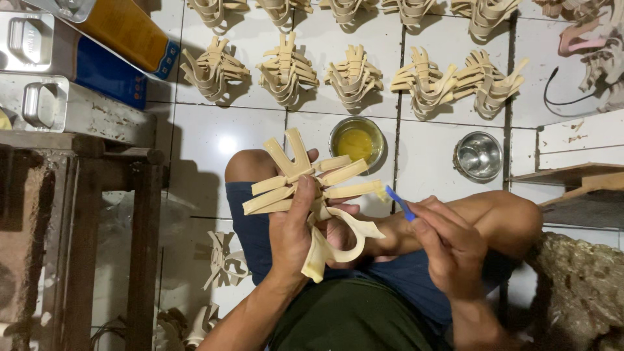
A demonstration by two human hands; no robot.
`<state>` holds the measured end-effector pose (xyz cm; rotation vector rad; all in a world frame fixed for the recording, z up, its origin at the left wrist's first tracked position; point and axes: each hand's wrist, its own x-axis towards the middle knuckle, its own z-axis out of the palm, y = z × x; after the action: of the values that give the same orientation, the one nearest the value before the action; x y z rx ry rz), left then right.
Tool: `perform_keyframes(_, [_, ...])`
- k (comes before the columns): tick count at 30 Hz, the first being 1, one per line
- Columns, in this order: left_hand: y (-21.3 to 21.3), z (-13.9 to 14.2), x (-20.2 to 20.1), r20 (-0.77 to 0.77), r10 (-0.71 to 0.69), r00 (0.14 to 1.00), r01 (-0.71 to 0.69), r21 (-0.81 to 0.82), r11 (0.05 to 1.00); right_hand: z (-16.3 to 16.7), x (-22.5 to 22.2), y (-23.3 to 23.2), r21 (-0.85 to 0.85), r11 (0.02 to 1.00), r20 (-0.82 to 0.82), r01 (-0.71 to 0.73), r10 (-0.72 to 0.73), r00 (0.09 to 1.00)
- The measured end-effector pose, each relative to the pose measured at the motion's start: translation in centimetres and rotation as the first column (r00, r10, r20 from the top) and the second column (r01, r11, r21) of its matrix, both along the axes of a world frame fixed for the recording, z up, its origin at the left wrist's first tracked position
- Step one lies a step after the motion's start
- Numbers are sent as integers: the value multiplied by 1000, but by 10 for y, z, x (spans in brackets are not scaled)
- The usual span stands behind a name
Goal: The person sits on the floor holding a woven bamboo ornament and brushes a yellow liquid, likely glue, onto its strips using a toothbrush dipped from a bowl. They rotate the piece to coat different parts, then set it with the finished pieces on the floor and pick up another.
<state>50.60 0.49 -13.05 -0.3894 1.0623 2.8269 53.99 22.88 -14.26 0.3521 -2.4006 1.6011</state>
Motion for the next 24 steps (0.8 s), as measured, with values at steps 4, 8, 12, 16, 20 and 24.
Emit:
perform_keyframes(4, [1, 2, 3, 0, -30, 1000, 30, 3, 1000, 6, -2, -10, 72, 993, 184, 97, -109, 977])
perform_keyframes(8, [-3, -3, 5, -24, -56, 998, 57, 60, 997, 0, -11, 1, 159, 976, 209, 150, -182, 961])
perform_keyframes(12, [-12, -20, 6, 46, -82, 996, 72, 190, 979, -37, -41, 14, 54, 991, 208, 126, -135, 969])
perform_keyframes(16, [-25, -38, 8, 65, -139, 988, 121, 232, 965, -85, -93, 11, 384, 922, 232, 36, -134, 964])
perform_keyframes(20, [-41, -44, 1, 142, -22, 990, -8, 212, 977, -90, -116, -12, 299, 953, 209, -52, -13, 978])
perform_keyframes(24, [-52, -42, -15, 101, -30, 994, 5, 234, 972, -55, -109, -35, -19, 1000, 333, -13, 19, 943])
